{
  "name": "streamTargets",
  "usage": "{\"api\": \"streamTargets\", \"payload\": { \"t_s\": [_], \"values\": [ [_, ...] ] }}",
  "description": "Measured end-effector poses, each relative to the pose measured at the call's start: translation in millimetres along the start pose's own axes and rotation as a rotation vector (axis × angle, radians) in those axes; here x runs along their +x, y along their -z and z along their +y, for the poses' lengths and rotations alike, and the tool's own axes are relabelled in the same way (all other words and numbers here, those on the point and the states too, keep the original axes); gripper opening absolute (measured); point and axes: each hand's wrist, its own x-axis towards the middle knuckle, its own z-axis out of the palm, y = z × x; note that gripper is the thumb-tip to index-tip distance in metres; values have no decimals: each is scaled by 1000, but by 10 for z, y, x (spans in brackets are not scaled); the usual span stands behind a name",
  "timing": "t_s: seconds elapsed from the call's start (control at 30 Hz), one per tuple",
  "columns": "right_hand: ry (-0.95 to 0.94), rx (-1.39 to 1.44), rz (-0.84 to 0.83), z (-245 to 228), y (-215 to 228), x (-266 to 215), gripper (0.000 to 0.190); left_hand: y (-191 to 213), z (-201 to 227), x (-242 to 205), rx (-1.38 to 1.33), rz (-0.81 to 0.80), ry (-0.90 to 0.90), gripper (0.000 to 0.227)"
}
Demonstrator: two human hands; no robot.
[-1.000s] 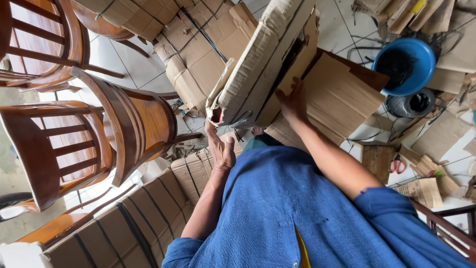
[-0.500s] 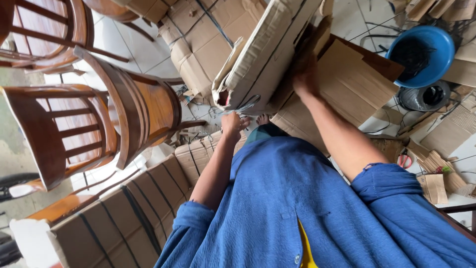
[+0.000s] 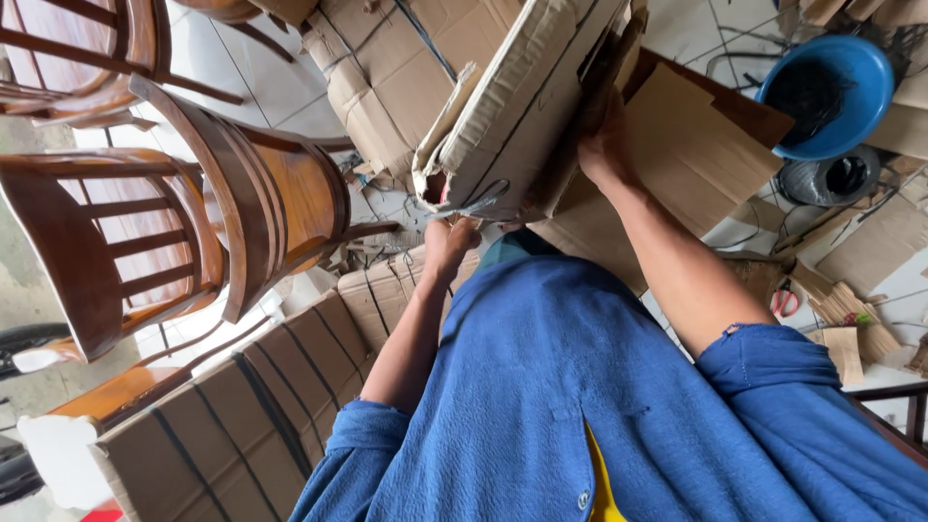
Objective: The person wraps wooden chair components in corrugated cardboard, securing the bundles with plastic straps by hand.
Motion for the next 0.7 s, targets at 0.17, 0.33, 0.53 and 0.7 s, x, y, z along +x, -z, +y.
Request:
{"api": "streamTargets", "payload": {
  "t_s": [0.17, 0.33, 0.53, 0.7],
  "values": [
    [40, 61, 1, 102, -66, -153, 47, -206, -421, -117, 516, 273, -213, 45],
    [52, 26, -58, 63, 14, -233, 74, -164, -909, -37, 681, 7, -562, 16],
    [28, -19, -30, 64, 74, -227, 51, -186, -633, -95, 481, 34, -418, 38],
    [85, 156, -22, -118, -19, -41, 28, 36, -316, 84, 432, 348, -167, 46]
  ]
}}
